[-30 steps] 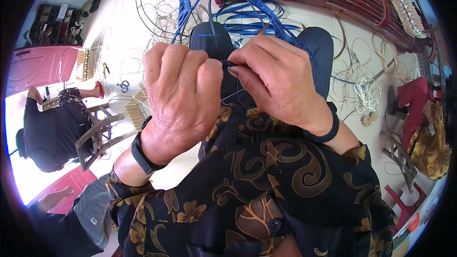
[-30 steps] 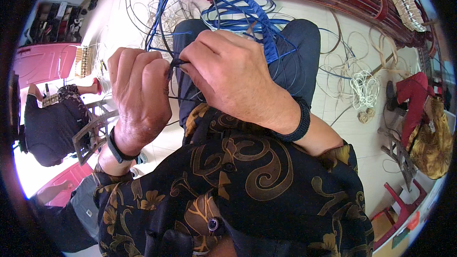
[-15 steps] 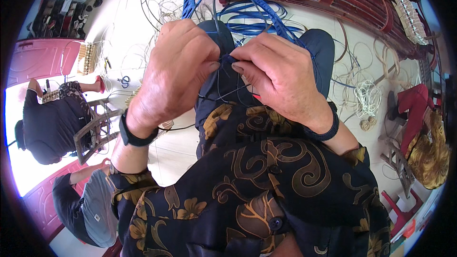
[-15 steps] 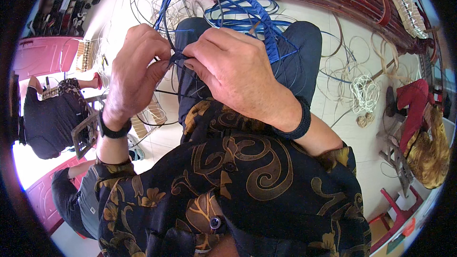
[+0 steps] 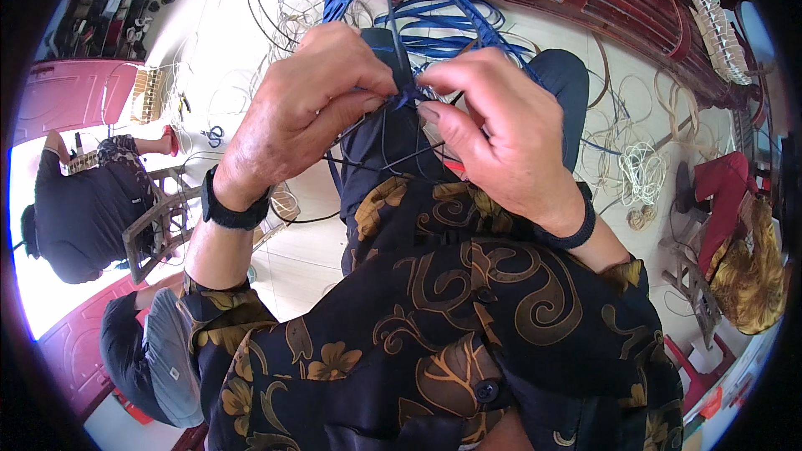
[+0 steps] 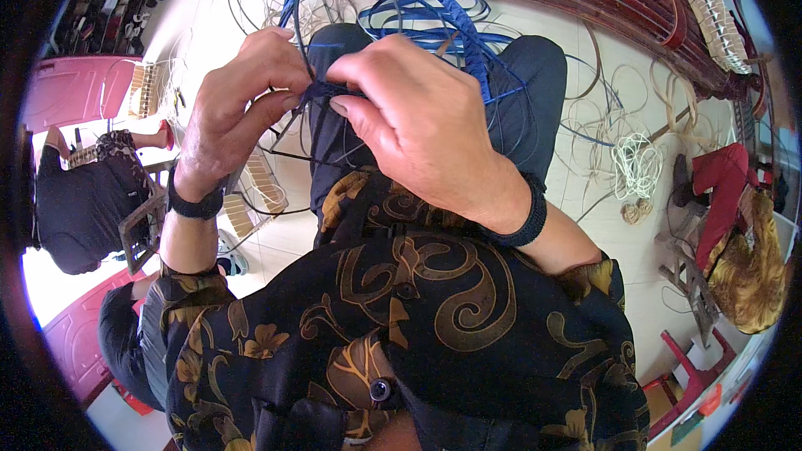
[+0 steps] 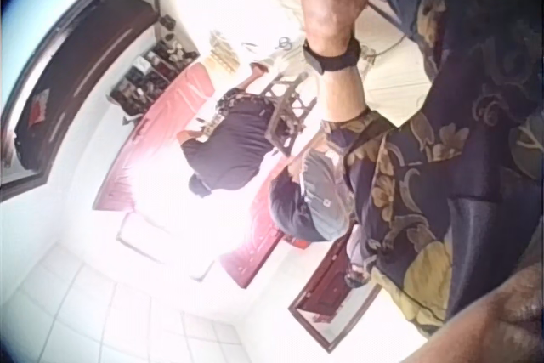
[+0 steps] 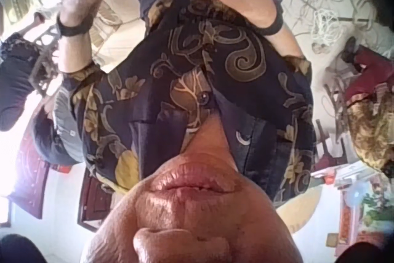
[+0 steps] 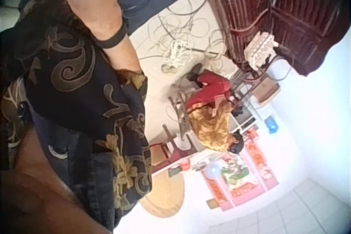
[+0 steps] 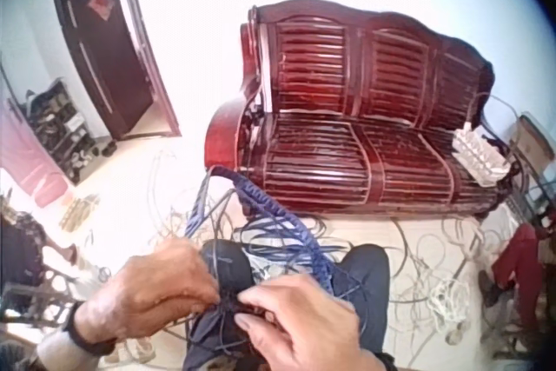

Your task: The person weaves a basket by hand, threading blue plastic strips through a wire frame.

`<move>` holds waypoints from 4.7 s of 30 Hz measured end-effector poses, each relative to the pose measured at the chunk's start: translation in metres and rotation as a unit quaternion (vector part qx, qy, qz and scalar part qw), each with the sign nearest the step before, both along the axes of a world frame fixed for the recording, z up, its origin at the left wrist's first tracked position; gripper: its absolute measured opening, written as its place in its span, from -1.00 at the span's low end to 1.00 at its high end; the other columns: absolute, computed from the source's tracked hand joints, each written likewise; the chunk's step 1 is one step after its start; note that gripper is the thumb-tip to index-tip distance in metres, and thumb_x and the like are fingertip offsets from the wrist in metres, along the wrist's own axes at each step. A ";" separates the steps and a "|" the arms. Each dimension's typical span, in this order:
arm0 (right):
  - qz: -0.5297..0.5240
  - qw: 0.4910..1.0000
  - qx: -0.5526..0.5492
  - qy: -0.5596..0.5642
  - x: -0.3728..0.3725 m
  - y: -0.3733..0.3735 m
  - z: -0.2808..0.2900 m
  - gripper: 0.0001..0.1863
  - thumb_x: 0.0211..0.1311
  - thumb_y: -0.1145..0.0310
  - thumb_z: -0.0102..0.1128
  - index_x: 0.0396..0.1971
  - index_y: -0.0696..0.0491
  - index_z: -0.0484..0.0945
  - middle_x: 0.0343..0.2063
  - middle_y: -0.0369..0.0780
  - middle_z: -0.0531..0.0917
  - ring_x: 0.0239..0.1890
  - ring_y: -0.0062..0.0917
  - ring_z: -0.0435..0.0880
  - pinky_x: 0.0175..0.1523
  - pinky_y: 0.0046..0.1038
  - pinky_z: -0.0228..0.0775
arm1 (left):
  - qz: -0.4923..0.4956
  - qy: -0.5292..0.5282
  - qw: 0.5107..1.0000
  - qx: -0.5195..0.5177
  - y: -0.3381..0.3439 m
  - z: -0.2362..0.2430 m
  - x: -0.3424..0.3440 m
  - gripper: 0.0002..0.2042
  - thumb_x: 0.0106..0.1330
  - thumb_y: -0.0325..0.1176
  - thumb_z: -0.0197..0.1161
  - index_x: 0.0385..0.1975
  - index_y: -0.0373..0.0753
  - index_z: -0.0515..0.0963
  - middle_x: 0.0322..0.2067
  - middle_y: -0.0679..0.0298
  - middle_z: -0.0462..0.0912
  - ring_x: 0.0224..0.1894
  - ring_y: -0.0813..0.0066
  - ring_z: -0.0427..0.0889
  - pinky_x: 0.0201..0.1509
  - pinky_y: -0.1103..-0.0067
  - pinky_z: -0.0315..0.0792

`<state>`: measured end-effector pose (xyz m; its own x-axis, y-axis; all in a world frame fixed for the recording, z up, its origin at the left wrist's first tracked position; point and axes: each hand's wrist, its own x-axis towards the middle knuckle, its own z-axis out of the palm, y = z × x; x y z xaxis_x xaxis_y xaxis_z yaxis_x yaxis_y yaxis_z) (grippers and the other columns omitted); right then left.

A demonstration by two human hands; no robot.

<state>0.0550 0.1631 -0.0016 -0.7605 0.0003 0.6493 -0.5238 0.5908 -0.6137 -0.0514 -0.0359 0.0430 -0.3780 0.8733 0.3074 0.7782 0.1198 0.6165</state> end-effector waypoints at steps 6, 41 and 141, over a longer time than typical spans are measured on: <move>-0.028 0.997 0.067 0.029 0.019 -0.010 0.003 -0.78 -0.06 0.45 0.49 -0.39 0.08 0.62 -0.61 -0.29 0.51 -0.70 -0.53 0.52 -0.61 -0.56 0.33 | -0.025 -0.032 0.999 0.015 -0.003 -0.008 -0.007 -0.88 0.10 -0.59 0.29 -0.36 -0.32 0.58 -0.38 0.25 0.60 -0.25 0.27 0.54 -0.01 0.44 0.37; -0.123 0.984 0.127 -0.038 0.012 -0.043 0.004 -0.84 -0.01 0.48 0.39 -0.53 0.07 0.52 -0.68 -0.25 0.48 -0.70 -0.39 0.50 -0.57 -0.45 0.35 | -0.061 0.014 0.997 0.055 0.000 -0.019 -0.023 -0.91 0.23 -0.53 0.27 -0.28 -0.29 0.61 -0.42 0.26 0.61 -0.33 0.33 0.53 -0.12 0.46 0.36; 0.242 0.819 -0.409 -0.321 0.004 0.005 0.048 -0.85 0.24 0.45 0.26 -0.49 0.13 0.51 -0.56 -0.40 0.45 -0.54 -0.76 0.37 -0.43 -0.66 0.21 | -0.021 0.028 0.996 0.076 -0.001 -0.011 0.000 -0.91 0.13 -0.53 0.20 -0.36 -0.28 0.52 -0.47 0.23 0.55 -0.42 0.21 0.51 0.14 0.34 0.37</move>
<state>0.0587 0.1676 0.0459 -0.9848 -0.1665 0.0485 0.0106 -0.3369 -0.9415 -0.0518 -0.0371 0.0320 -0.3205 0.8299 0.4567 0.8138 -0.0054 0.5811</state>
